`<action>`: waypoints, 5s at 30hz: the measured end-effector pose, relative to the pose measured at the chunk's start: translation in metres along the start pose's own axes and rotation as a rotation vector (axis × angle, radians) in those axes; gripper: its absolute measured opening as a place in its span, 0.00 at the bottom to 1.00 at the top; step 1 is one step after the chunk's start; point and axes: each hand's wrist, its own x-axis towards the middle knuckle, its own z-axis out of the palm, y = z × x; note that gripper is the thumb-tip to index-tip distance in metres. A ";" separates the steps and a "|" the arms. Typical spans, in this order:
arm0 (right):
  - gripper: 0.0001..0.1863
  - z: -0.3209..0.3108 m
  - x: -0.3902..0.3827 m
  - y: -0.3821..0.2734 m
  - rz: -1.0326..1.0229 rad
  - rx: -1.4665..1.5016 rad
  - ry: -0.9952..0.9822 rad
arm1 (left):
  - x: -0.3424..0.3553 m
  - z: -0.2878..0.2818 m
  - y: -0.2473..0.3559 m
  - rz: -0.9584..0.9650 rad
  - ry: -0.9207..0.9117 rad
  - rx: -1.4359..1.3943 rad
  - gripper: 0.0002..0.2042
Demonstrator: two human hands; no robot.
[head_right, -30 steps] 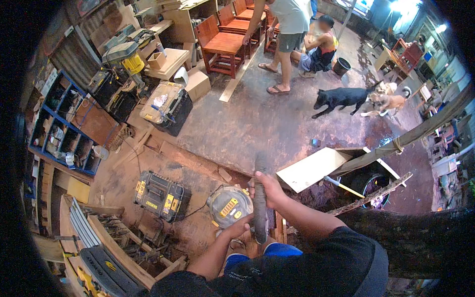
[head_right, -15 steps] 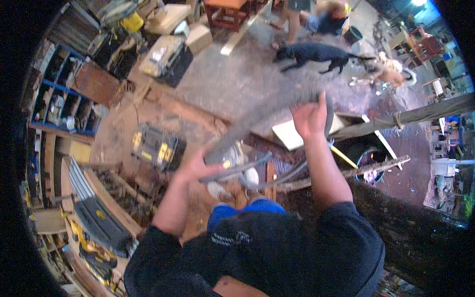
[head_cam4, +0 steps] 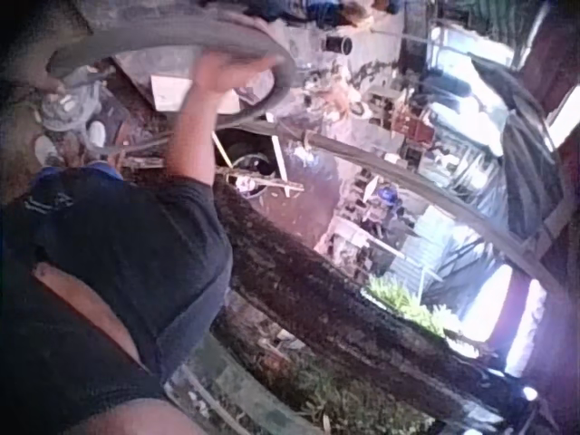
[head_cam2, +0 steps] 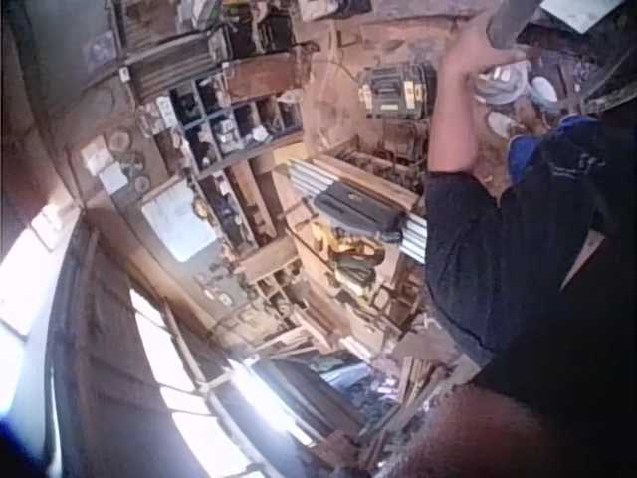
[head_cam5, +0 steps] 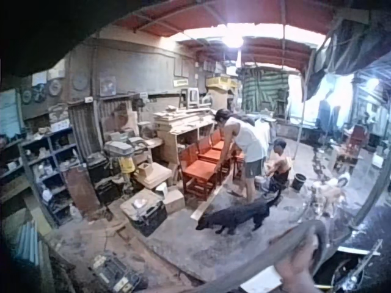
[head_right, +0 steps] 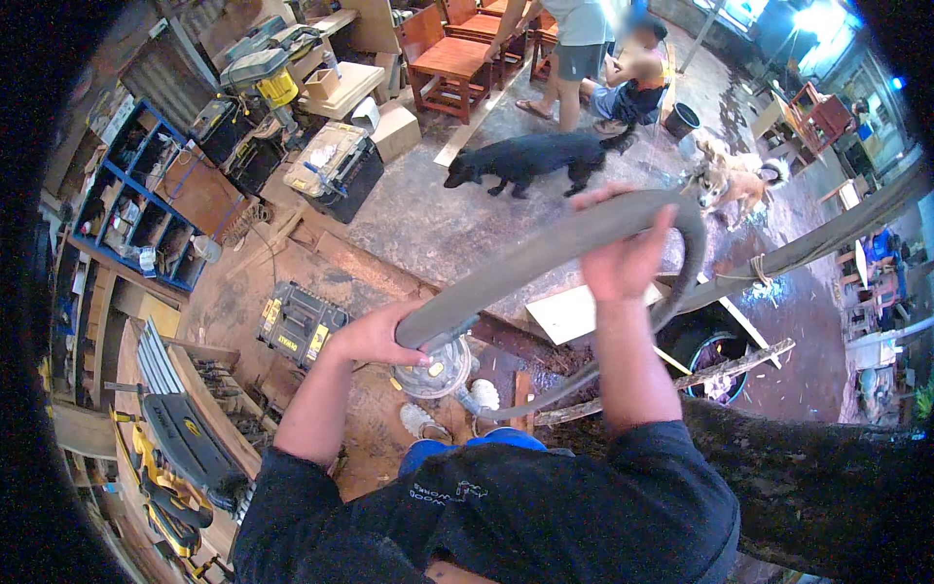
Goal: Measuring, clamping, and cutting a wooden board using a track saw with dust collection.
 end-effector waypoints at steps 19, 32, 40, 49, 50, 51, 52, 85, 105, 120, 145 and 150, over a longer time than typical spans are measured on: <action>0.26 0.034 -0.014 0.060 -0.186 -2.015 -0.914 | 0.051 -0.010 0.041 -0.004 0.251 0.930 0.23; 0.34 0.005 -0.015 0.056 0.754 -1.771 -1.103 | 0.064 0.001 -0.125 0.102 0.395 0.610 0.25; 0.35 -0.013 0.001 0.059 1.143 -1.484 -0.170 | 0.020 0.064 -0.302 -0.512 0.967 0.400 0.36; 0.43 0.023 0.041 0.066 0.854 -1.657 -0.194 | 0.005 0.118 -0.490 -0.849 0.458 0.372 0.23; 0.43 0.019 0.042 0.075 0.850 -1.718 -0.195 | 0.004 0.117 -0.493 -0.808 0.393 0.318 0.22; 0.43 0.016 0.044 0.083 0.821 -1.733 -0.188 | 0.001 0.112 -0.494 -0.802 0.401 0.332 0.19; 0.43 0.013 0.046 0.088 0.817 -1.741 -0.175 | -0.004 0.108 -0.492 -0.787 0.438 0.341 0.19; 0.36 0.076 0.063 0.140 0.804 -1.411 -0.141 | -0.112 0.113 -0.531 -0.710 0.612 0.764 0.28; 0.37 0.162 -0.034 0.165 0.644 -1.220 -1.054 | -0.135 0.001 -0.158 0.469 1.340 -1.174 0.49; 0.41 0.178 -0.154 0.237 1.354 -0.678 -1.270 | -0.231 0.083 0.052 0.333 1.511 -0.785 0.21; 0.34 0.209 -0.284 0.291 1.189 -0.436 -1.614 | -0.466 0.245 0.104 -0.426 1.893 -0.155 0.22; 0.33 0.231 -0.305 0.295 1.056 -0.563 -1.594 | -0.492 0.260 0.120 -0.439 1.983 -0.079 0.19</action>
